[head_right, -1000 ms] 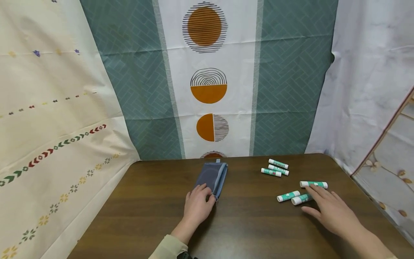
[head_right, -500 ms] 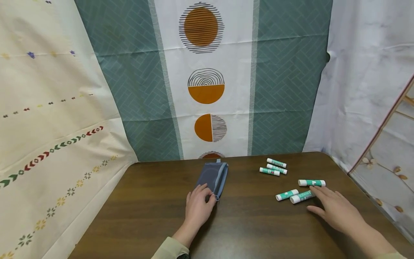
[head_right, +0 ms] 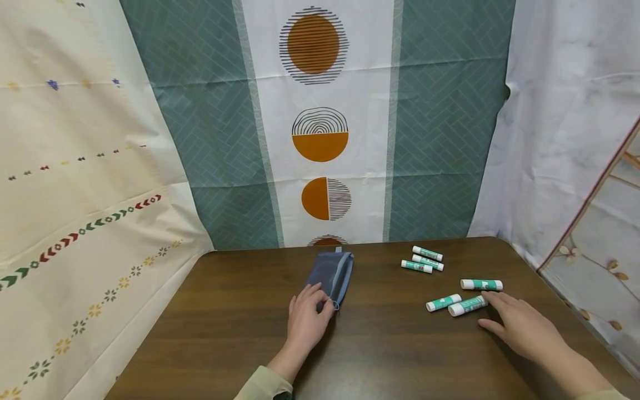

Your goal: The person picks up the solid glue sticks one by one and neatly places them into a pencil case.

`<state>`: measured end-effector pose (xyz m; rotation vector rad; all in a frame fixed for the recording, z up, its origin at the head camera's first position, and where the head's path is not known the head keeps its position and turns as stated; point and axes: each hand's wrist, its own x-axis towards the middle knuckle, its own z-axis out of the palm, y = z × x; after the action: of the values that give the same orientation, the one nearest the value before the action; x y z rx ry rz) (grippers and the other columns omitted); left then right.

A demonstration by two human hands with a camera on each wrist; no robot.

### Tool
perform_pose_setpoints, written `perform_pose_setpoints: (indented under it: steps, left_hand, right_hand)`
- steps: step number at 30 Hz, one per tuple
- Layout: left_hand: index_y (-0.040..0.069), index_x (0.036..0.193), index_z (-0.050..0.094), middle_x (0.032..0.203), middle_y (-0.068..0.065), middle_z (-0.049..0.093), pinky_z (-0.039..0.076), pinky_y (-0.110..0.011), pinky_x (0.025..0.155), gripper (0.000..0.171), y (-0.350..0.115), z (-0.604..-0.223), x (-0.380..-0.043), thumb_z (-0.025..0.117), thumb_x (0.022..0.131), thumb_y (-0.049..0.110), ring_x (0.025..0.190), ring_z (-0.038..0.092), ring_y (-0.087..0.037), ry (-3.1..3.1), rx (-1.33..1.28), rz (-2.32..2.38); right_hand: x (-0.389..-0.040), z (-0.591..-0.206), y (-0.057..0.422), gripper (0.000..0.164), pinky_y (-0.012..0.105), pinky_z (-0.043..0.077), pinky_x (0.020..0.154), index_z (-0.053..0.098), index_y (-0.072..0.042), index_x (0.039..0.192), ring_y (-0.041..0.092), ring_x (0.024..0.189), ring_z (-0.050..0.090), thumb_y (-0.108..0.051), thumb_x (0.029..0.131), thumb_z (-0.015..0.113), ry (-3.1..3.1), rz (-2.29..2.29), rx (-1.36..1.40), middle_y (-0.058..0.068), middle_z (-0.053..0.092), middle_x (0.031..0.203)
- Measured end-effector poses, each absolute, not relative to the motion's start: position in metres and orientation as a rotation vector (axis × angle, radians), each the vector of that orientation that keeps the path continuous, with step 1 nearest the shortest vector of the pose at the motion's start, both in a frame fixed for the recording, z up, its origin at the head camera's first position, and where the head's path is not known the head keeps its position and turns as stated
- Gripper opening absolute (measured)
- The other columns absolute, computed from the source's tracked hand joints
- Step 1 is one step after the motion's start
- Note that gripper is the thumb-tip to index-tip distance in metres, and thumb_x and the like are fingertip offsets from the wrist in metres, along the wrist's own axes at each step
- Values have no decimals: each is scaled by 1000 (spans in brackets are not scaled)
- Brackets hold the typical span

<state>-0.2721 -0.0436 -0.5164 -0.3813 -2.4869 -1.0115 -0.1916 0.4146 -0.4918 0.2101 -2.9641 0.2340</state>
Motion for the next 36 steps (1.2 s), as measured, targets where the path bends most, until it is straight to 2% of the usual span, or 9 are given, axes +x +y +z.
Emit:
perform_pose_setpoints:
  steps: [11,16,23,26,32,36]
  left_hand:
    - [22,75,66,141,-15,73,32,-84,113,22,-45,-520,-273,74,94,15,141,60,-45,-2450,-358,-1058]
    - [22,74,66,142,-15,73,32,-84,114,22,-46,-520,-272,75,94,15,141,59,-46,-2442,-357,-1077]
    - [21,74,67,142,-15,73,30,-83,115,23,-46,-519,-272,75,94,13,142,58,-46,-2447,-357,-1108]
    - [21,74,67,143,-15,72,30,-83,115,23,-46,-519,-272,75,94,13,143,57,-46,-2450,-354,-1117]
    - [21,74,67,143,-15,72,29,-83,115,23,-47,-520,-272,74,94,13,143,57,-46,-2445,-359,-1128]
    - [21,75,68,143,-16,72,29,-84,115,22,-47,-521,-273,74,94,13,144,57,-46,-2441,-362,-1123]
  right_hand:
    - [-196,-491,416,64,71,56,84,65,7,140,61,115,67,-30,93,88,-2961,241,198,41,66,131]
    - [-194,-492,418,57,70,57,82,66,6,134,59,113,69,-26,92,88,-2944,235,199,39,68,129]
    - [-188,-492,420,37,57,61,73,69,-6,120,43,104,75,-21,92,89,-2898,259,247,25,72,123]
    - [-186,-493,421,33,51,60,68,69,-9,116,39,99,76,-20,92,89,-2918,266,255,24,71,124]
    - [-184,-494,420,26,47,58,64,71,-13,111,35,95,76,-20,93,88,-2943,257,243,24,70,125]
    - [-182,-492,419,27,46,58,64,71,-12,112,35,94,76,-21,93,88,-2959,256,234,26,70,126]
